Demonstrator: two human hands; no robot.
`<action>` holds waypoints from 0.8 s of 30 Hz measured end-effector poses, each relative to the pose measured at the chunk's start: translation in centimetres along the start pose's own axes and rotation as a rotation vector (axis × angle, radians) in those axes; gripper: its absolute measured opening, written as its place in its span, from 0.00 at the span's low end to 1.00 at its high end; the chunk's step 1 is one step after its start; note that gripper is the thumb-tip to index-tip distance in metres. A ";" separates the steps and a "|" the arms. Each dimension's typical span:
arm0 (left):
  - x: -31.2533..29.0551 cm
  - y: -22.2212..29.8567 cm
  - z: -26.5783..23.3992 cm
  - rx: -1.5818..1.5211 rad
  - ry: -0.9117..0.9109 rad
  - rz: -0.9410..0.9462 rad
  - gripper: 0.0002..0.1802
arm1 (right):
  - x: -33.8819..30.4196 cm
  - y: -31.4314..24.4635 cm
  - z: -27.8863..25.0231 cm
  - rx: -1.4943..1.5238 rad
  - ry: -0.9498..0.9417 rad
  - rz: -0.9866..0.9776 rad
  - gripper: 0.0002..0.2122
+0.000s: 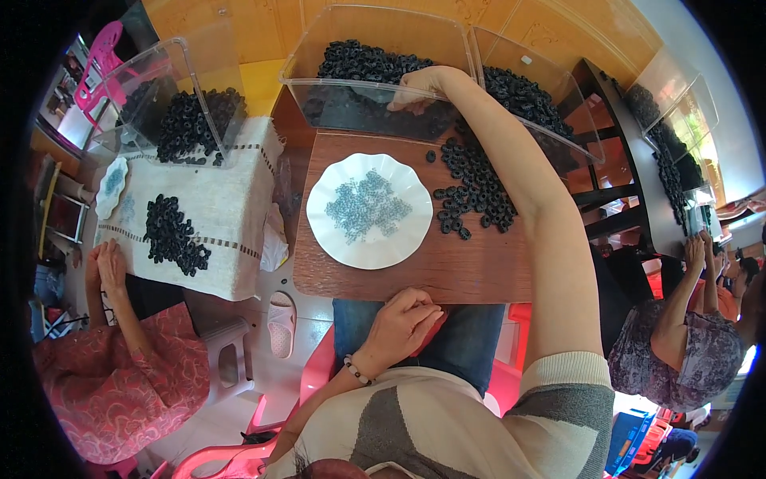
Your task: Manually assembling small black plastic components by inserting tiny metal pieces into them at a shared workshop table.
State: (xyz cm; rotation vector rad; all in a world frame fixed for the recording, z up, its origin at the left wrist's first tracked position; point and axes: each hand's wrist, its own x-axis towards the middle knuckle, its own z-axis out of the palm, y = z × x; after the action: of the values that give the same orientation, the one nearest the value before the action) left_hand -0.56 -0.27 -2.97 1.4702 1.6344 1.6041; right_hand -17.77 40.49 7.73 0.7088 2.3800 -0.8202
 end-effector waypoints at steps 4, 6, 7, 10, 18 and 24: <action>-0.1 0.0 0.0 0.020 0.012 0.010 0.07 | 0.3 0.4 0.3 0.097 0.000 -0.068 0.18; -0.2 -0.1 0.0 0.027 0.015 0.009 0.07 | 0.3 0.1 0.4 0.107 0.006 -0.071 0.17; -0.2 -0.1 0.0 0.028 0.018 0.014 0.07 | 0.3 0.1 0.4 0.091 0.026 -0.067 0.18; -0.2 -0.1 0.1 0.033 0.005 0.013 0.07 | 0.2 0.4 0.4 0.099 0.061 -0.085 0.19; -0.6 -0.4 0.0 0.052 0.005 -0.004 0.07 | -2.3 -2.0 1.4 0.212 0.069 -0.144 0.17; -0.4 -0.2 0.1 0.037 -0.007 -0.007 0.08 | -0.3 -0.1 0.1 0.205 -0.008 -0.074 0.31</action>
State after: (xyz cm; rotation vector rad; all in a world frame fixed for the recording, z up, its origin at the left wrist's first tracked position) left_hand -0.37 -0.51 -3.35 1.4854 1.6720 1.5709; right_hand -17.55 40.24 7.85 0.6979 2.3489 -1.1081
